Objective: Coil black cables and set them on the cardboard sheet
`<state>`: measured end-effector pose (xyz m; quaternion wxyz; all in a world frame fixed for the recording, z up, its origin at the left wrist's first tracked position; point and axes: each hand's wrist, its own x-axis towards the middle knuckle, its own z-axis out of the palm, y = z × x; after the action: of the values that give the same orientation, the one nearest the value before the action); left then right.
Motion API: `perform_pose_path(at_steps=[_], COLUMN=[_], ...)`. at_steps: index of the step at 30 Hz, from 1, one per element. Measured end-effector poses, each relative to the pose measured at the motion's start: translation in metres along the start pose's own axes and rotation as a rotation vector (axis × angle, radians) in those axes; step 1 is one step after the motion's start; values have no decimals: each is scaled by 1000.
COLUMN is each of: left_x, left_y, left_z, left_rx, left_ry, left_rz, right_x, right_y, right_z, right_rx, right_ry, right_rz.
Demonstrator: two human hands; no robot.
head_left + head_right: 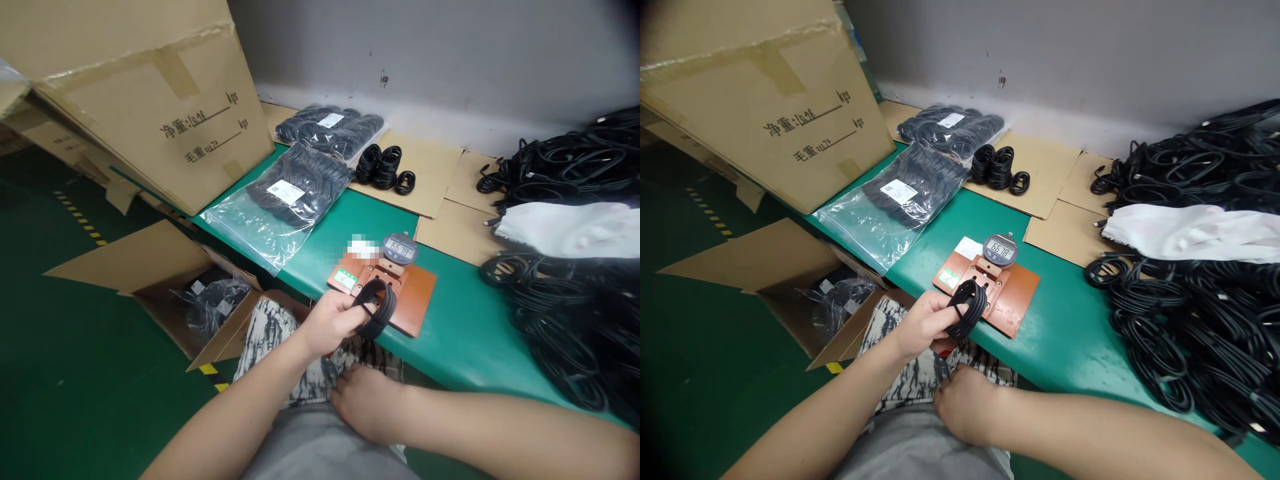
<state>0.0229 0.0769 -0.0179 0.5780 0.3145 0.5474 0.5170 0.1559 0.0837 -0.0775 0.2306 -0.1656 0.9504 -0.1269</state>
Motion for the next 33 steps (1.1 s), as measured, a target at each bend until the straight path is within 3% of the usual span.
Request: perform_pose_path(at_steps=[15, 19, 22, 25, 28, 30, 33], left_x=[-2, -21, -46, -68, -77, -78, -74], left_y=[1, 0, -7, -13, -16, -17, -18], left_z=[0, -4, -14, -28, -37, -37, -33], left_rx=[-25, 111, 236, 317, 310, 325, 393], left_ry=[0, -4, 59, 268, 497, 527, 432], left_rz=[-14, -32, -20, 55, 54, 45, 24], right_x=[0, 6, 15, 19, 14, 9, 3], right_y=[0, 1, 4, 9, 12, 10, 4], right_z=[-5, -1, -4, -17, -34, -43, -50], right_rx=[3, 20, 70, 351, 845, 1133, 1408], right_ry=[-19, 76, 142, 150, 258, 421, 673], right_rz=[-12, 12, 29, 160, 259, 259, 200])
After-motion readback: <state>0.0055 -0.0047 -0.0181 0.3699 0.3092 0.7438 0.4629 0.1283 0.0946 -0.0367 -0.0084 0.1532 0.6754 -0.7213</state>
